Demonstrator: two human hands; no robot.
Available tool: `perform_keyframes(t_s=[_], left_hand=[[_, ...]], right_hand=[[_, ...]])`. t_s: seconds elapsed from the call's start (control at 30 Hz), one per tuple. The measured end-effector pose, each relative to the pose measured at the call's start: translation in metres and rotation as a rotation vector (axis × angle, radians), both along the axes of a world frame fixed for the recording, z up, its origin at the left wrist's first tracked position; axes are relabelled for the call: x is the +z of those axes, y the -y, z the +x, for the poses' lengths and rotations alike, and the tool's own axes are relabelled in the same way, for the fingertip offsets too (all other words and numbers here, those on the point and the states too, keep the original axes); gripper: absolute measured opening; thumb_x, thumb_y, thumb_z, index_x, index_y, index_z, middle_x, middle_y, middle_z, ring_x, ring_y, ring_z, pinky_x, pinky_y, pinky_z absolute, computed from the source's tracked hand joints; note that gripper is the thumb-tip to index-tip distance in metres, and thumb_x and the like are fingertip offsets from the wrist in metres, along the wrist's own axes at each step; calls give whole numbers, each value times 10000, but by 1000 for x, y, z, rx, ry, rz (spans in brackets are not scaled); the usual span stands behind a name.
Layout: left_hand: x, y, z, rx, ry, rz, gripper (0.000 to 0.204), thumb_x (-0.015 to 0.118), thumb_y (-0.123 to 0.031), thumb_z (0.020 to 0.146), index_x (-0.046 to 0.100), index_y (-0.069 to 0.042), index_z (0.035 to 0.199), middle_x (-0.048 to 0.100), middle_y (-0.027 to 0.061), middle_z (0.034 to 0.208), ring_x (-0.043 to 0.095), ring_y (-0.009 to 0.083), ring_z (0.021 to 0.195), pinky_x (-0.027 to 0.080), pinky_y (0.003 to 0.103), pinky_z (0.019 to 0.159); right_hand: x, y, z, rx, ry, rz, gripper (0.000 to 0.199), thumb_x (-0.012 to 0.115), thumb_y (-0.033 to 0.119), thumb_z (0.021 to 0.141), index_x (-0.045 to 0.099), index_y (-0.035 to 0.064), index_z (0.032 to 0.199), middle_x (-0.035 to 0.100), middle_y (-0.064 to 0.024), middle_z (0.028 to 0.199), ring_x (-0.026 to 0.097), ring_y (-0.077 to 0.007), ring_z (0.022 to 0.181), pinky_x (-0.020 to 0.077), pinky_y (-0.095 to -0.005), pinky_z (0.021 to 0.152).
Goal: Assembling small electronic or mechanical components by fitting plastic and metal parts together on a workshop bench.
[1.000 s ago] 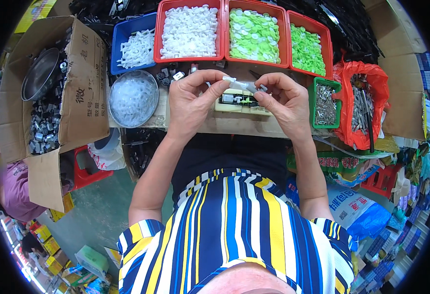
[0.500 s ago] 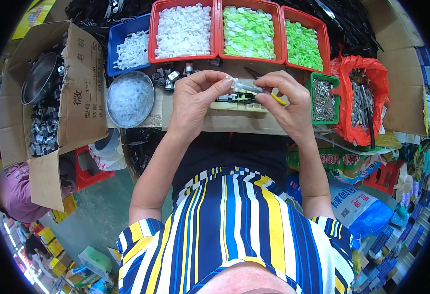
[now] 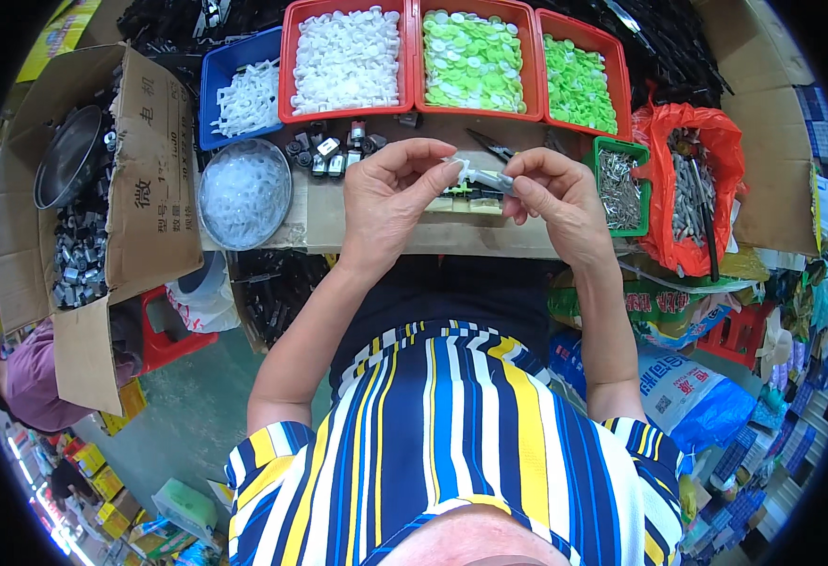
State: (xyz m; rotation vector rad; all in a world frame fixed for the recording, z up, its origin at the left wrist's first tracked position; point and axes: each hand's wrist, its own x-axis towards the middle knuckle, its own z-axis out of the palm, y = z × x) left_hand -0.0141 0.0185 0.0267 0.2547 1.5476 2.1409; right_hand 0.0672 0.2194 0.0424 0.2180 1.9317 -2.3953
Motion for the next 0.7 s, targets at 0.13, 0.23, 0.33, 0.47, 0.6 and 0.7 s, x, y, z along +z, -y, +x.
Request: perform_keyframes(t_s=[0.13, 0.23, 0.33, 0.47, 0.6, 0.7], left_hand=[[2, 6, -5, -48, -372, -102, 228, 752, -18, 813, 701, 1, 1035, 699, 54, 859, 627, 111, 756, 505, 255, 659], [11, 11, -12, -62, -809, -271, 247, 754, 8, 765, 705, -7, 1006, 692, 92, 841, 628, 183, 744, 501, 302, 641], [14, 8, -15, -25, -1087, -339, 237, 754, 14, 737, 700, -7, 967, 680, 119, 830, 621, 245, 742, 502, 331, 642], [14, 4, -15, -63, -1186, -367, 187, 751, -2, 743, 690, -1, 920, 668, 120, 808, 605, 264, 737, 498, 345, 647], [8, 2, -14, -112, -1122, -409, 165, 748, -24, 755, 687, 4, 905, 660, 112, 795, 598, 273, 756, 496, 356, 668], [4, 0, -14, -173, -1013, -448, 162, 750, -42, 758, 687, 3, 901, 662, 114, 837, 592, 286, 809, 492, 369, 714]], right_hand=[[-1, -6, 1, -34, 26, -122, 193, 662, 151, 938, 643, -4, 1051, 669, -45, 812, 642, -83, 703, 493, -211, 615], [0, -8, 2, -58, 40, -169, 214, 682, 185, 920, 618, -2, 1002, 630, -43, 785, 602, -89, 652, 461, -207, 569], [0, -10, 4, -16, 60, -198, 215, 702, 181, 904, 615, 2, 984, 620, -37, 798, 604, -88, 667, 462, -210, 572], [2, -15, 8, 0, 34, -151, 186, 726, 146, 876, 643, 13, 977, 650, -29, 824, 622, -84, 711, 474, -206, 619], [5, -16, 10, 9, 18, 2, 156, 740, 97, 854, 673, 18, 970, 671, -23, 846, 629, -76, 760, 475, -206, 669], [2, -22, 10, 25, 53, 63, 147, 735, 77, 855, 676, 13, 974, 674, -20, 856, 626, -71, 760, 470, -204, 659]])
